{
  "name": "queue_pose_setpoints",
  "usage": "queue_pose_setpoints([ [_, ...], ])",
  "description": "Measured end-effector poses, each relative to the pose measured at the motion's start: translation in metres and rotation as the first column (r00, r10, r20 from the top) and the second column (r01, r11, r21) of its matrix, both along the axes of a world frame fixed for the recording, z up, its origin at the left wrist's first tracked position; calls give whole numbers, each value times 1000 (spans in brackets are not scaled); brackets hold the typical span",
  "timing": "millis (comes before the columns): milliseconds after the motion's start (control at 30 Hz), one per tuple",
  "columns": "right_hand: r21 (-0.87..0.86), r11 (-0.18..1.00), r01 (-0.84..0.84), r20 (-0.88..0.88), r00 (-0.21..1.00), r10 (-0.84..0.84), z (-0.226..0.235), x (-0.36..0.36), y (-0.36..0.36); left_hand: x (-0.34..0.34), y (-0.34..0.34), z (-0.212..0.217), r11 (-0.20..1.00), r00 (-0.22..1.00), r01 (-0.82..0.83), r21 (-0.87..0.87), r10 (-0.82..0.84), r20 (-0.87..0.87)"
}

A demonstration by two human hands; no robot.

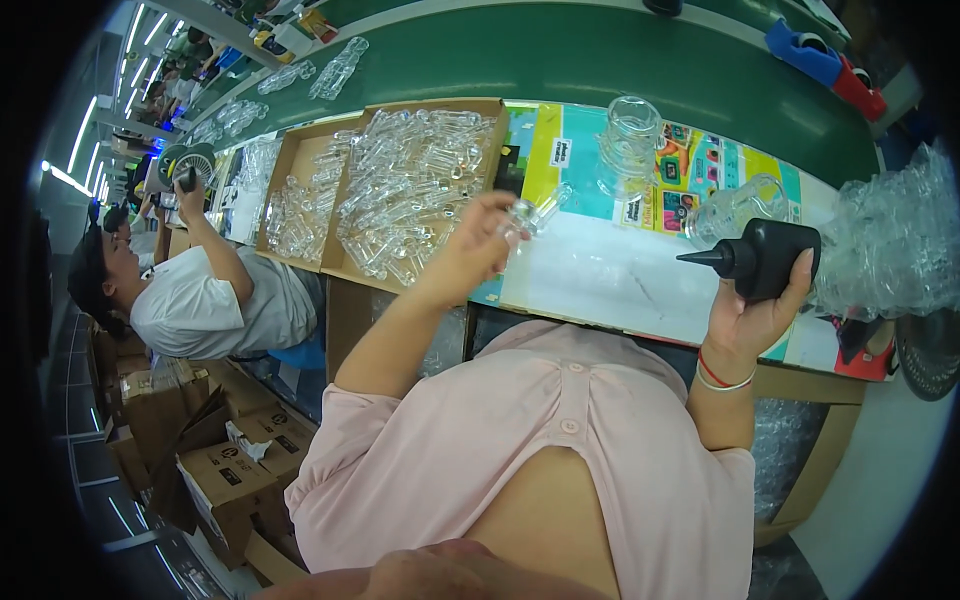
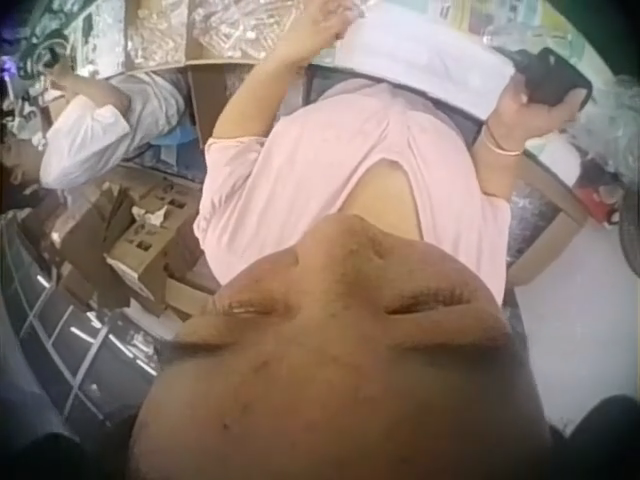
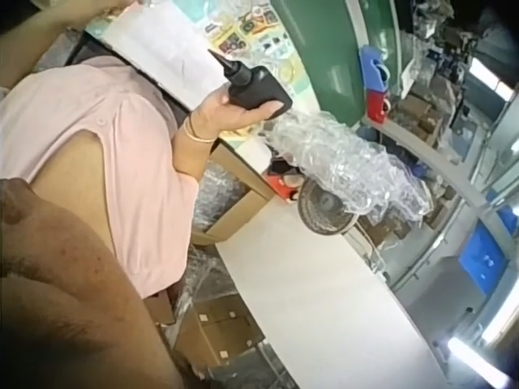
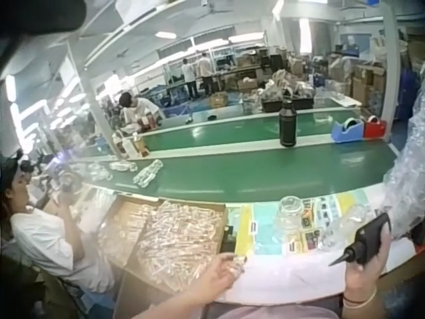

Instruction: Applying adhesive to small glass tubes and attaching them to a larger glass fixture component.

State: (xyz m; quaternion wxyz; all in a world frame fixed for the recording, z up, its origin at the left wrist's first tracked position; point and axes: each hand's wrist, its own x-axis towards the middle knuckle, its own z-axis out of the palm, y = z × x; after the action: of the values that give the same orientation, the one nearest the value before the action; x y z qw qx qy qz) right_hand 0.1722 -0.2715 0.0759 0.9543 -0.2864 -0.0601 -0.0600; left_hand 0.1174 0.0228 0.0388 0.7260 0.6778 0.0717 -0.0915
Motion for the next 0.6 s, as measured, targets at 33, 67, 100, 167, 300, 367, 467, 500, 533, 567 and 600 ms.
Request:
queue_pose_setpoints([
  [33, 8, 998, -63, 21, 998, 63, -1, -1, -2, -4, -2, -10, 1000, 1000, 1, 0, -1, 1],
  [67, 7, 998, -61, 21, 998, 60, 1, 0, 0, -7, -3, -19, 996, 995, 83, -27, -81, 54],
  [100, -3, 999, 45, -57, 997, -46, 3, 0, 6, -7, -5, -23, 984, 981, 170, -52, -164, 108],
  [167, -20, 985, 172, -156, 972, -173, 7, -1, 14, -7, -9, -3, 984, 965, 169, 54, -177, 193],
  [300, -21, 985, 170, -133, 976, -172, 15, -3, 17, -10, -33, 45, 998, 977, 65, -24, -59, 205],
  [367, -92, 974, 206, -77, 974, -213, 17, -3, 20, -11, -39, 51, 998, 967, 24, -54, -9, 255],
  [467, -115, 962, 248, -57, 965, -256, 31, -13, 33, -3, -50, 48, 996, 895, 47, -75, -9, 446],
  [500, -170, 963, 207, 41, 978, -203, 27, -16, 29, -3, -56, 49, 995, 894, 59, -79, -18, 448],
  [533, -266, 938, 222, 70, 975, -211, 30, -19, 30, -3, -61, 50, 995, 863, 25, -92, 25, 504],
  [567, -333, 922, 196, 130, 978, -161, 33, -21, 29, -4, -65, 51, 994, 828, -9, -108, 68, 557],
  [600, -400, 900, 171, 183, 978, -104, 36, -24, 27, -6, -68, 51, 994, 829, 0, -111, 62, 556],
])
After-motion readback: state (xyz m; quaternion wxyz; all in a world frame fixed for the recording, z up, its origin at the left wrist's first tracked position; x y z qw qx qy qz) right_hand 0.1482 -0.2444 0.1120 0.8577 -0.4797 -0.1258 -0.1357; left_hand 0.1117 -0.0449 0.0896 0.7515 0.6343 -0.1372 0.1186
